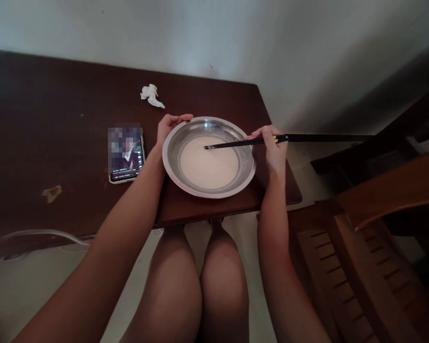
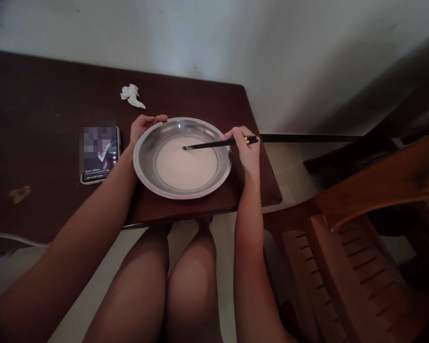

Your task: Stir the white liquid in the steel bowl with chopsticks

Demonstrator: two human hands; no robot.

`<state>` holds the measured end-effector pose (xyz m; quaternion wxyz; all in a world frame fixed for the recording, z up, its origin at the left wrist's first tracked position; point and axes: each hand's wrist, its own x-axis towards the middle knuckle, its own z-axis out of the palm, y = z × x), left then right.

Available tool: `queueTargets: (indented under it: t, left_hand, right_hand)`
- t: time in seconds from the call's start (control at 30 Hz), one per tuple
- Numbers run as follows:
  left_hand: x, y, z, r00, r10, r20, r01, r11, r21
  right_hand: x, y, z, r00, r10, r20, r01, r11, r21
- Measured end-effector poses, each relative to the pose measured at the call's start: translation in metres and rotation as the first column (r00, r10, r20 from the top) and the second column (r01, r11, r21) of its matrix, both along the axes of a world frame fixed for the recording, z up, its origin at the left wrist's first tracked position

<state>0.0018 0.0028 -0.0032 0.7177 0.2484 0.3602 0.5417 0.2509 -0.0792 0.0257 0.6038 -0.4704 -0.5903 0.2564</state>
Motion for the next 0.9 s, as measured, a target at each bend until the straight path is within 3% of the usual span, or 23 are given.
queueTargets:
  t: [0.1, 0.27, 0.47, 0.63, 0.83, 0.9]
  left_hand:
    - [0.0001, 0.0, 0.0002, 1.0, -0.007, 0.018, 0.007, 1.0, 0.0]
    - [-0.0004, -0.0005, -0.0003, 0.999, 0.013, -0.029, -0.013, 1.0, 0.003]
    - [-0.0003, -0.0027, 0.0023, 1.0, 0.007, -0.003, -0.007, 1.0, 0.002]
    - [0.0006, -0.0042, 0.0058, 0.999, 0.022, -0.035, -0.023, 0.999, -0.031]
    - [-0.0004, 0.0005, 0.0002, 0.998, 0.032, -0.058, -0.032, 0.999, 0.0]
    - [-0.0009, 0.0019, -0.0018, 0.998, 0.027, -0.05, -0.027, 1.0, 0.003]
  right_hand:
    - [0.0017, -0.0003, -0.0007, 0.998, -0.034, -0.048, 0.033, 0.999, -0.025]
    - [-0.0018, -0.0014, -0.002, 0.996, 0.083, 0.019, -0.082, 0.995, -0.049]
    - [0.0035, -0.0003, -0.0006, 0.999, -0.041, -0.033, 0.041, 0.999, -0.005]
    - [-0.0006, -0.0019, -0.0017, 0.995, 0.099, 0.002, -0.098, 0.993, -0.072]
    - [0.0027, -0.0005, -0.0003, 0.999, -0.016, -0.046, 0.016, 1.0, 0.008]
    - [0.0024, -0.0017, -0.0002, 0.999, 0.016, -0.048, -0.017, 1.0, -0.024]
